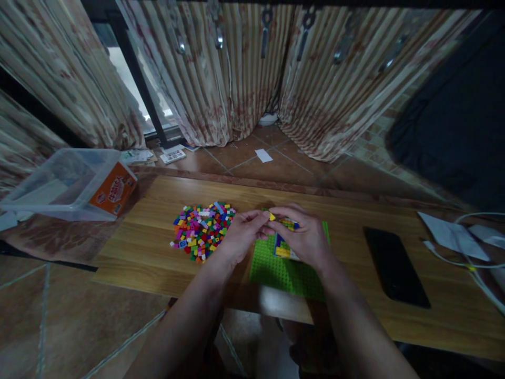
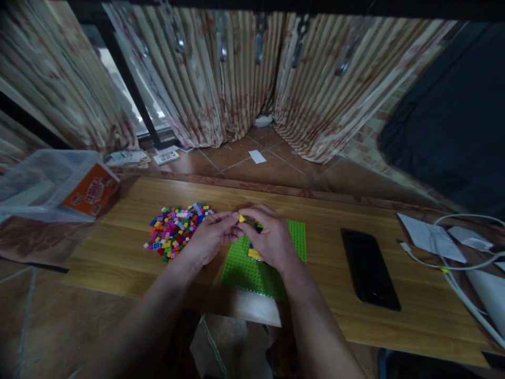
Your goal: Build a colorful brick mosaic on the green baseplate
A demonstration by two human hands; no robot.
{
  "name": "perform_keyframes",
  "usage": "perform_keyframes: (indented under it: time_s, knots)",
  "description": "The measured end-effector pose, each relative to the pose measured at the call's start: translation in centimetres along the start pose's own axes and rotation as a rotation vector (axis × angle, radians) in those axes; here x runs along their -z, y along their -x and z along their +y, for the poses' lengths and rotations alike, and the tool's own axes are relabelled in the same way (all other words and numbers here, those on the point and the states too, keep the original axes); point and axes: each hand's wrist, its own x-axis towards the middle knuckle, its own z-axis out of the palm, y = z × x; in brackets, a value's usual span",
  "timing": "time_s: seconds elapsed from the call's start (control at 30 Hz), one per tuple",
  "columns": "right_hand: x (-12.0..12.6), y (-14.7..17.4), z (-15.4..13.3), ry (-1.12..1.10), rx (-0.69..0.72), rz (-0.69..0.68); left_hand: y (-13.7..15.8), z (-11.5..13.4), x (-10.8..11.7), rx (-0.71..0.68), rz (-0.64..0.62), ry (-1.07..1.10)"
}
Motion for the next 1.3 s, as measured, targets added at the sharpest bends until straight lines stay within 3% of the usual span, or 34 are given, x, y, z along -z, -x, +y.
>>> perform_keyframes:
  time_s: [0.3, 0.53, 0.63, 0.97, 1.17, 1.3]
  knots:
    - [1.0, 0.5, -0.1, -0.074, -0.107, -0.11, -0.4, 0.0, 0.3, -0.097, -0.051, -0.266]
    - [0.7, 0.4, -0.1, -0.123, -0.064, 0.059, 0.1, 0.1, -0.1, 0.082, -0.134, 0.12]
    - [0.9, 0.5, 0.0, -0.092, -0.061, 0.054, 0.1, -0.1, -0.2, 0.089, -0.128, 0.184]
    - [2.1, 0.8, 0.8, 0.053, -0.056, -0.024, -0.1, -0.3, -0.2, 0.005, -0.083, -0.098]
    - [3.2, 0.6, 3.9, 0.073, -0.27, 0.087, -0.9, -1.0, 0.2, -0.056, 0.141, -0.294]
    - [2.7, 0.7, 5.1, -0.015, -0.382, 0.046, -1.5, -2.3, 0.4, -0.099, 0.096, -0.486]
